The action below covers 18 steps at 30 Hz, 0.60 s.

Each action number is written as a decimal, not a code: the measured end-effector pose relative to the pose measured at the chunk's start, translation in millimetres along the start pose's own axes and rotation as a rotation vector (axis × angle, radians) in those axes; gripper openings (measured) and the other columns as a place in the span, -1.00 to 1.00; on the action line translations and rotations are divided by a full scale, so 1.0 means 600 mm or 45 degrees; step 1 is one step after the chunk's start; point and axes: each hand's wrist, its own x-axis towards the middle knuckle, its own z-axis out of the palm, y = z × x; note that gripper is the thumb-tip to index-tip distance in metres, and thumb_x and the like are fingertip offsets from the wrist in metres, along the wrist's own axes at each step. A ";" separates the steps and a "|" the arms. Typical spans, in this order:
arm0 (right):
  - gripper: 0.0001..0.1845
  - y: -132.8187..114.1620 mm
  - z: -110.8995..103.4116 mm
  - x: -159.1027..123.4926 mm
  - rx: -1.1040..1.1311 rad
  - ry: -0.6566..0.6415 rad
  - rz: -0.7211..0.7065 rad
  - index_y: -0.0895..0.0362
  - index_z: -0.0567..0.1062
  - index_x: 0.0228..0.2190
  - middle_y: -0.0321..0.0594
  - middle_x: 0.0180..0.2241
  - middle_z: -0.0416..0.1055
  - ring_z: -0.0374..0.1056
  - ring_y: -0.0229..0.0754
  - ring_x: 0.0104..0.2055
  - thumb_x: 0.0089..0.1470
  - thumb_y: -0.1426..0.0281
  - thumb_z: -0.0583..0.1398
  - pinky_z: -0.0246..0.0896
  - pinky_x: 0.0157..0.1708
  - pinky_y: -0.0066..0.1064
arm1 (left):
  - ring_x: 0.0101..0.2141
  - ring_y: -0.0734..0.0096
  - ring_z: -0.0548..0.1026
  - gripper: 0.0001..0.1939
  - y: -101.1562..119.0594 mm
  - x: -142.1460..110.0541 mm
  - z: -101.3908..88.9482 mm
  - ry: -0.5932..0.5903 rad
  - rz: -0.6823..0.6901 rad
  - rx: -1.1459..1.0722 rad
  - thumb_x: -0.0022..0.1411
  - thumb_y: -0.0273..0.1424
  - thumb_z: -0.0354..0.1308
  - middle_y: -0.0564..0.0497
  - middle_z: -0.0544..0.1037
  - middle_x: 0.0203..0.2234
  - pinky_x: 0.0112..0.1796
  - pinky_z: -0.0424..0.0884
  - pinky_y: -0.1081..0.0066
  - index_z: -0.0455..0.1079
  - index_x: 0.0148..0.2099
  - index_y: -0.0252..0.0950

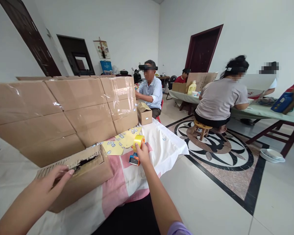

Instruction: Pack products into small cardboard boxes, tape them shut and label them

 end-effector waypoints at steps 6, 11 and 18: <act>-0.56 0.004 -0.002 -0.001 -0.013 0.008 0.030 0.08 0.47 -0.16 -0.12 -0.22 0.62 0.59 0.04 -0.14 0.14 -0.02 0.25 0.51 -0.21 -0.24 | -0.06 -0.06 0.53 -0.50 -0.007 0.028 0.019 0.114 0.111 0.289 0.34 -0.02 -0.17 -0.04 0.66 -0.17 -0.08 0.40 -0.04 0.63 -0.16 0.05; -0.58 -0.001 0.000 -0.006 -0.049 0.045 0.040 0.07 0.48 -0.17 -0.13 -0.25 0.63 0.59 0.05 -0.18 0.15 0.00 0.24 0.51 -0.28 -0.24 | 0.05 -0.01 0.48 -0.49 0.013 0.021 0.021 0.230 0.129 0.246 0.38 -0.05 -0.19 0.08 0.64 -0.02 0.00 0.33 -0.09 0.62 -0.23 0.05; -0.60 -0.002 -0.003 -0.004 -0.107 0.052 0.003 0.07 0.52 -0.18 -0.13 -0.22 0.62 0.57 0.04 -0.15 0.17 0.02 0.23 0.47 -0.17 -0.21 | 0.05 -0.01 0.50 -0.53 0.039 -0.008 -0.004 0.440 0.115 0.186 0.38 -0.10 -0.22 0.10 0.65 -0.04 0.01 0.28 -0.15 0.55 -0.13 0.02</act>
